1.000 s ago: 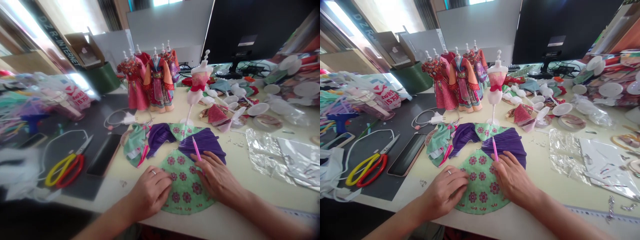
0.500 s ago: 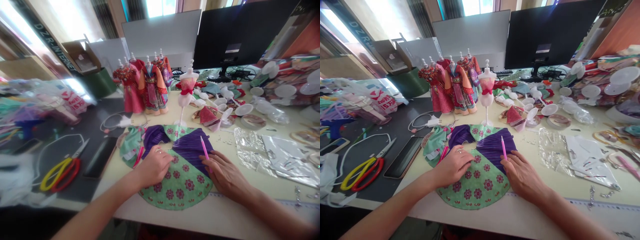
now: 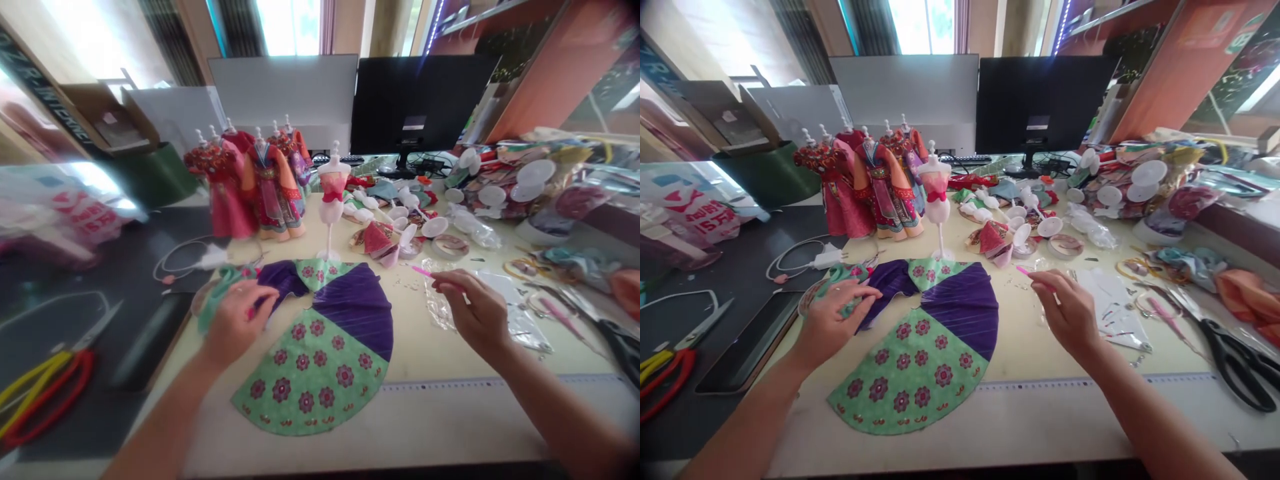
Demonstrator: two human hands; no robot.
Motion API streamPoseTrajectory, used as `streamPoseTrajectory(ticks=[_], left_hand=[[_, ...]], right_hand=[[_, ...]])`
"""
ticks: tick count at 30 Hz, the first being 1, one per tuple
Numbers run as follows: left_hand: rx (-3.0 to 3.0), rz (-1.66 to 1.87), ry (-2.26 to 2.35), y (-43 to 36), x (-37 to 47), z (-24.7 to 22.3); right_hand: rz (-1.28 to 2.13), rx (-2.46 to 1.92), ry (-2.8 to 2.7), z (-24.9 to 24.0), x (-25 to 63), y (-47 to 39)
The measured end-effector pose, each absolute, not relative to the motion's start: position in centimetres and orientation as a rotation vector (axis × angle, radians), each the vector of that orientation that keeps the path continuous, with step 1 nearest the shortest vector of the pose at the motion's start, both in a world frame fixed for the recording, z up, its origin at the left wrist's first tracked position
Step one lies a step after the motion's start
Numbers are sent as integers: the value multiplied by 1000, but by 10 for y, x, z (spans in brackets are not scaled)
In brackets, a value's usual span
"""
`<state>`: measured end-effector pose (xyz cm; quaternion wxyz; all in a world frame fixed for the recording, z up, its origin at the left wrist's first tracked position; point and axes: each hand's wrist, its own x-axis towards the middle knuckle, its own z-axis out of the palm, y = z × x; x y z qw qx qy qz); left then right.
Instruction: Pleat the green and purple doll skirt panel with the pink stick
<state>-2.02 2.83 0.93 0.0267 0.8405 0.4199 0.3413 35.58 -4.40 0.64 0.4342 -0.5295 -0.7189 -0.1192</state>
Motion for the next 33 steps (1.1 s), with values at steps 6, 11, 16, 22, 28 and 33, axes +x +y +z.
streamPoseTrajectory(ticks=[6,11,16,22,28,33], left_hand=[[2514,1267,1352,30,-28,-11],[2645,1281,1262,31,-24,-15],[2734,1303,1207,31,-24,-14],[2721,1308,1219,30,-27,-14],[2713,1328,1213,31,-25,-14],[2727,1315,1180,31,-26,-16]], right_hand=[[-365,-1409,-1662,-17,366,-28],[-374,-1423,-1706,-24,371,-28],[-381,-1433,-1708,-25,374,-29],[-337,-1464,-1721,-28,373,-28],[-255,-1489,-1663,-29,372,-27],[-134,-1505,-1528,-25,368,-32]])
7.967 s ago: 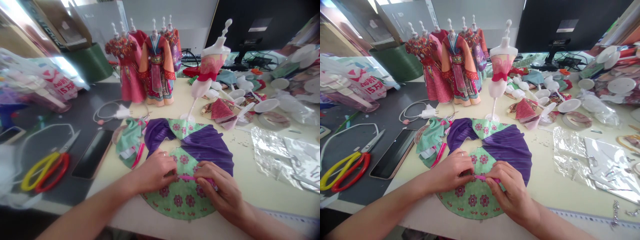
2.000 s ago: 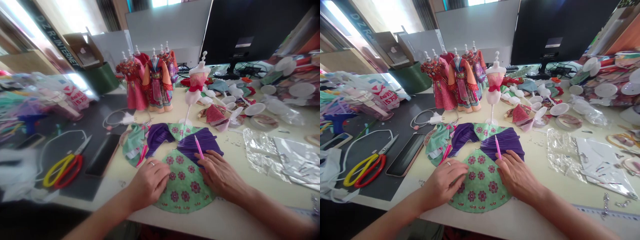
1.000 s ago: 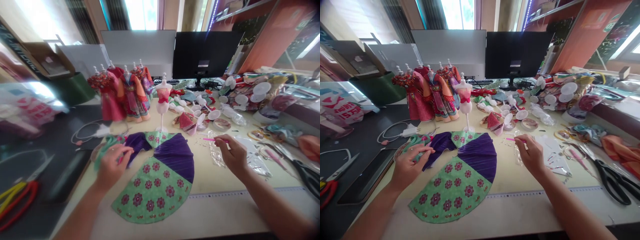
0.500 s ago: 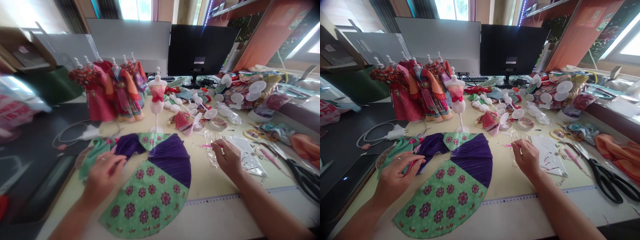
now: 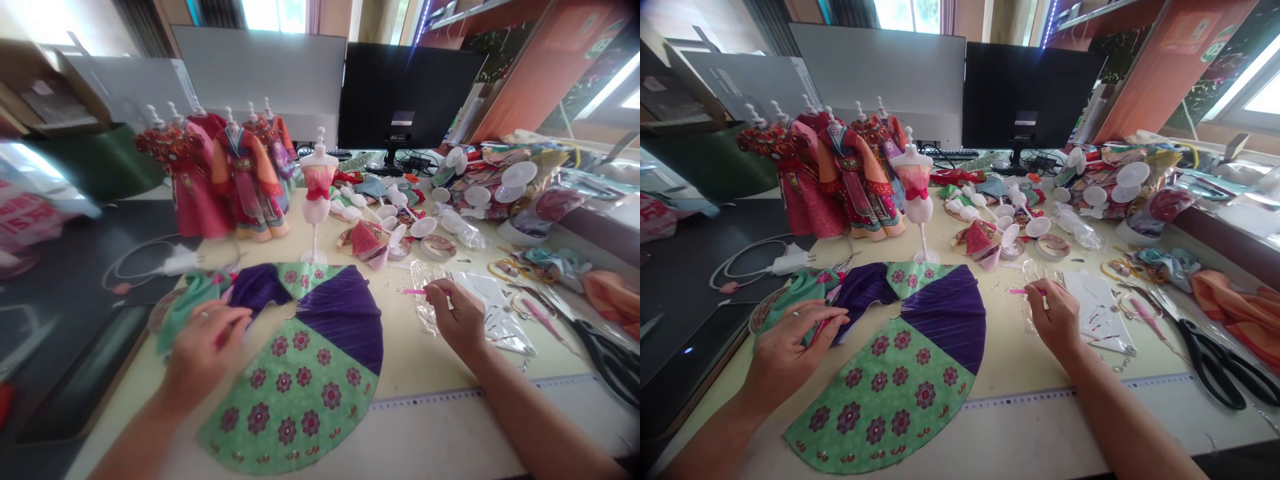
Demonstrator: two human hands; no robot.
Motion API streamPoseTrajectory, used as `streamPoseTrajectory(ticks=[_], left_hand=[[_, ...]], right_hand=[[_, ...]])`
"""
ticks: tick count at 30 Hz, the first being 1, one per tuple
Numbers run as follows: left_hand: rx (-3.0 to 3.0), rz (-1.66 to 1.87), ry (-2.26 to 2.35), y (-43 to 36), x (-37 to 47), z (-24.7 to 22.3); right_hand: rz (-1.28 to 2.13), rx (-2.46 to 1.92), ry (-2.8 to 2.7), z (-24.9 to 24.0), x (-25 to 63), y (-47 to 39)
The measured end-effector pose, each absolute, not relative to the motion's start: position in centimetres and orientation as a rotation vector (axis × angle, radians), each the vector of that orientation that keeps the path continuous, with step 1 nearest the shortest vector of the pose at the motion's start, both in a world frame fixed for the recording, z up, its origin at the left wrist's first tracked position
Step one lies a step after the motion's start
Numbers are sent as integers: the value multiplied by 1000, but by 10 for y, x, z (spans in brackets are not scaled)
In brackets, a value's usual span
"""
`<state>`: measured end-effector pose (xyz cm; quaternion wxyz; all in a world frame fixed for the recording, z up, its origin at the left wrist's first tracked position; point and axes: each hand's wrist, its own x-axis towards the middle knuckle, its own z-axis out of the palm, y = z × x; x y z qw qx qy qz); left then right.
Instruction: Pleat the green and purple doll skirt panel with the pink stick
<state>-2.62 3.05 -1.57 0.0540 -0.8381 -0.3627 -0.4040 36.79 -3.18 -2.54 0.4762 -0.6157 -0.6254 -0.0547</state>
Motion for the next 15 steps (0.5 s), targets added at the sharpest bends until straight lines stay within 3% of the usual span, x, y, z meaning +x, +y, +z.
streamPoseTrajectory(ticks=[7,15], left_hand=[[-2572,-1253,-1079,28,-21,-16],[-2864,-1281,-986,3,7,-13]], right_hand=[[173,-1481,-1193,-20,358,-37],[890,-1374,-1024,-6,298,-40]])
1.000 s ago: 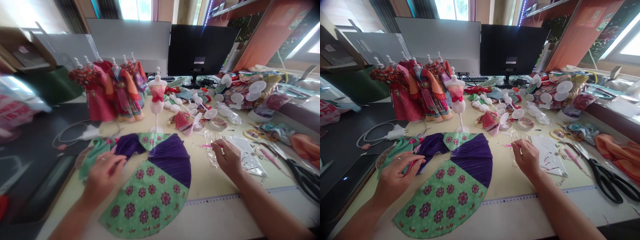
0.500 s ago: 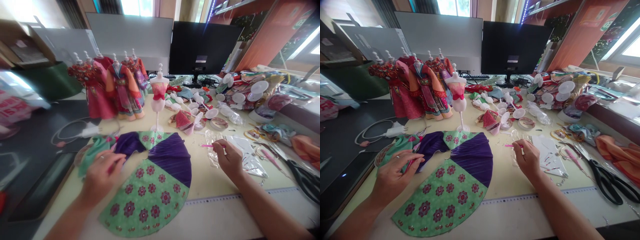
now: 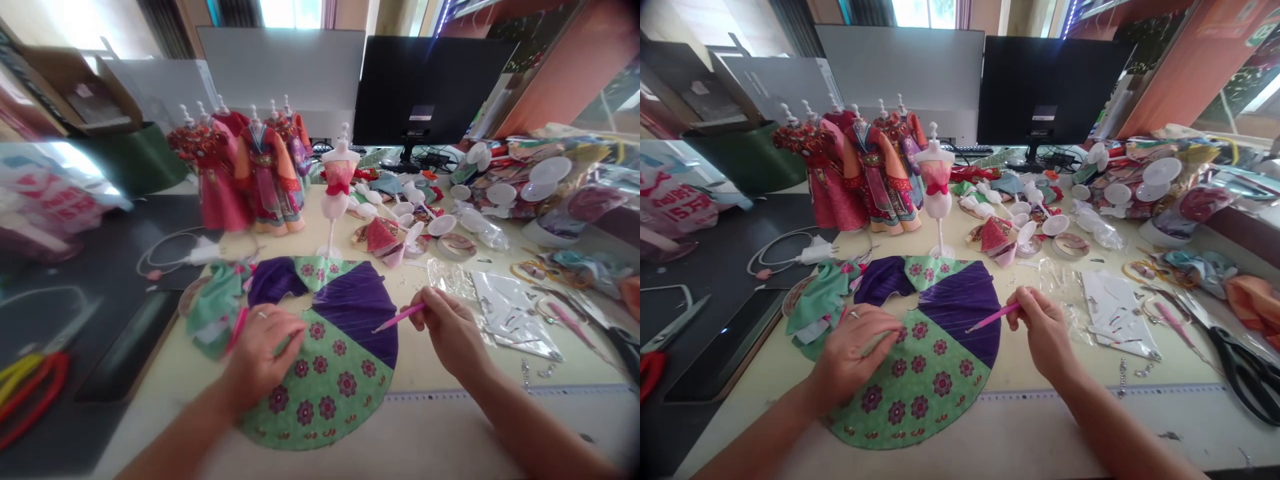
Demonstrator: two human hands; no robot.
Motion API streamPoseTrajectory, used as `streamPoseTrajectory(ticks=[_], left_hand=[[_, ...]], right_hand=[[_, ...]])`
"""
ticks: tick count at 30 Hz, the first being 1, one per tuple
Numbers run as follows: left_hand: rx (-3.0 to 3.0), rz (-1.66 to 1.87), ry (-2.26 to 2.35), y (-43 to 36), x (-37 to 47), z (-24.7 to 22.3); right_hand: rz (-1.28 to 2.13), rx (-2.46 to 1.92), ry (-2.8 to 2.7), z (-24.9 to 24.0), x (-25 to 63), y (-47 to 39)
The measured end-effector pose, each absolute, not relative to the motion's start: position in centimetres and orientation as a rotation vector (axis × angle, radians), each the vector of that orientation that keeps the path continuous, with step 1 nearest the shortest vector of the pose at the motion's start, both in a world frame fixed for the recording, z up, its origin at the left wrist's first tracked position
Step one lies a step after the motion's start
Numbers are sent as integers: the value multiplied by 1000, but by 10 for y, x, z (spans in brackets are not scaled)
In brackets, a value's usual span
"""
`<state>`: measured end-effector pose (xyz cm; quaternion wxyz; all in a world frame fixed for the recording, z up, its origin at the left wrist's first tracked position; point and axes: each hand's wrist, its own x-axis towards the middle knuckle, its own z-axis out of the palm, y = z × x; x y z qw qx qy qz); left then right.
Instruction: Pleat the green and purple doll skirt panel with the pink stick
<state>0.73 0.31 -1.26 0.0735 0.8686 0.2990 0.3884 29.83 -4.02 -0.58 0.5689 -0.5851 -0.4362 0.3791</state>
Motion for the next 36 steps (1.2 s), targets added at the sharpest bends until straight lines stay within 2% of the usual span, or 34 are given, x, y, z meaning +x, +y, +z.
streamPoseTrajectory(ticks=[4,10,36], left_hand=[[2614,1082,785,-13,21,-9],[2596,988,726,-23,26,-14],[2516,857,675,-25,33,-17]], right_hand=[[1120,-1348,-993,-11,269,-44],[1246,-1349,-948,-19,257,-48],[1347,-1374,-994,-21,250,-55]])
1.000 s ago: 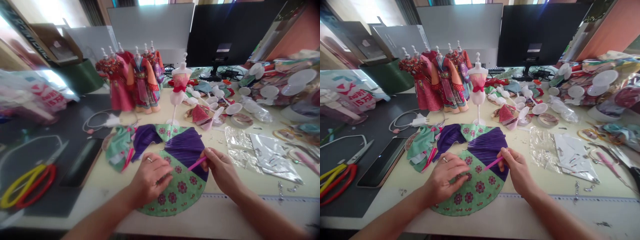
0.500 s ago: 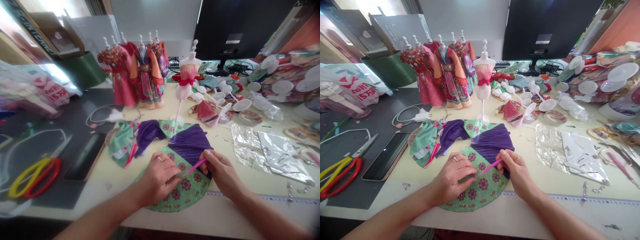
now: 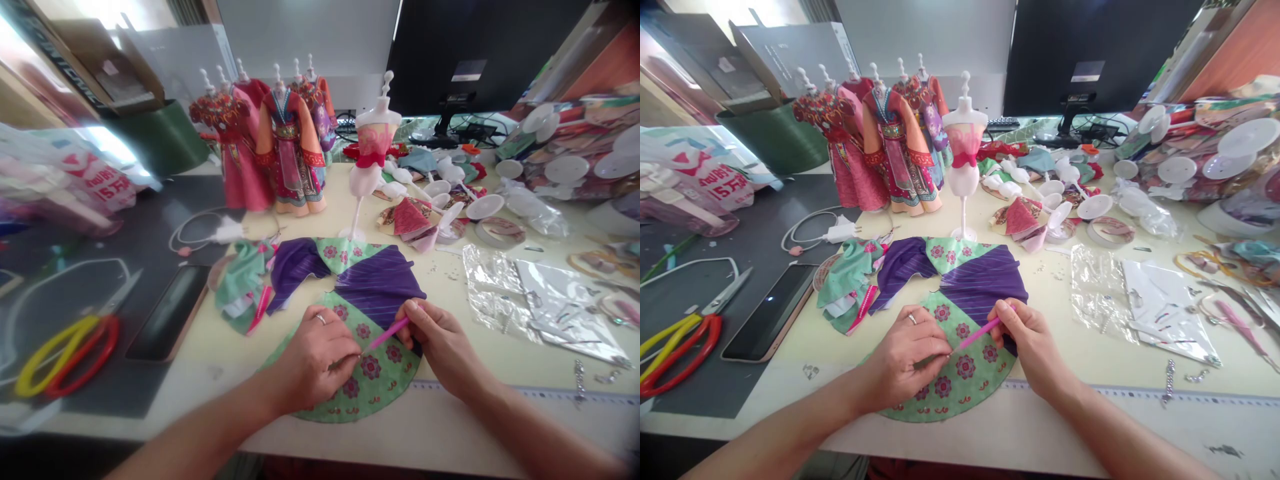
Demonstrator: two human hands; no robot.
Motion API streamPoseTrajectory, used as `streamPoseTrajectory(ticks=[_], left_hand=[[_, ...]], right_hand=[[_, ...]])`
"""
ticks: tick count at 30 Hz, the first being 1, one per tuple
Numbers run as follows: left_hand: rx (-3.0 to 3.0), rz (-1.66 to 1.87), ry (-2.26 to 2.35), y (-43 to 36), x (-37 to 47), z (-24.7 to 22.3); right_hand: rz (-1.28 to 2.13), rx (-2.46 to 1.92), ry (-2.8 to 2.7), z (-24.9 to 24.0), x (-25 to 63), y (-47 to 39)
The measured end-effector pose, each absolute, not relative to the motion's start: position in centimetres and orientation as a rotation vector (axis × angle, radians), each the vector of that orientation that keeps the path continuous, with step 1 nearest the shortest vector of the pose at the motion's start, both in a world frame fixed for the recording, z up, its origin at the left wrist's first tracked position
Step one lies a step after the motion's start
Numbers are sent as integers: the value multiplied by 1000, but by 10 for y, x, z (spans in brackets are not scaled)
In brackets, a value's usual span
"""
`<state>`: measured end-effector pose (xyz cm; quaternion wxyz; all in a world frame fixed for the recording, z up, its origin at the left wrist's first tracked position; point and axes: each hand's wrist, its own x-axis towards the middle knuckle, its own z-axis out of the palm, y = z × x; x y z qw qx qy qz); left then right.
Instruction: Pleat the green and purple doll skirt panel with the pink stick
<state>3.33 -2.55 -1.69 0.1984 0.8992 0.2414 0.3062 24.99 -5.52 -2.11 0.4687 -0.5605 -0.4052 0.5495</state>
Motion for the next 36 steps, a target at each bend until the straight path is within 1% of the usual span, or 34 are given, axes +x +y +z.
streamPoseTrajectory(ticks=[18,22,28,33,36], left_hand=[[2510,840,699,-23,32,-15],[2459,871,723,-18,24,-8],[2440,858,609,-18,7,4],[2594,666,497,-41,-3,7],[2677,607,466,-59,-7,0]], right_hand=[[1365,-1331,-1056,-20,249,-58],[1252,-1288,-1187,-22,250,-64],[1012,-1076,-1612,-24,248,-79],[860,-959,-1851,-18,247,-82],[811,-932,-1927,-15,246,-81]])
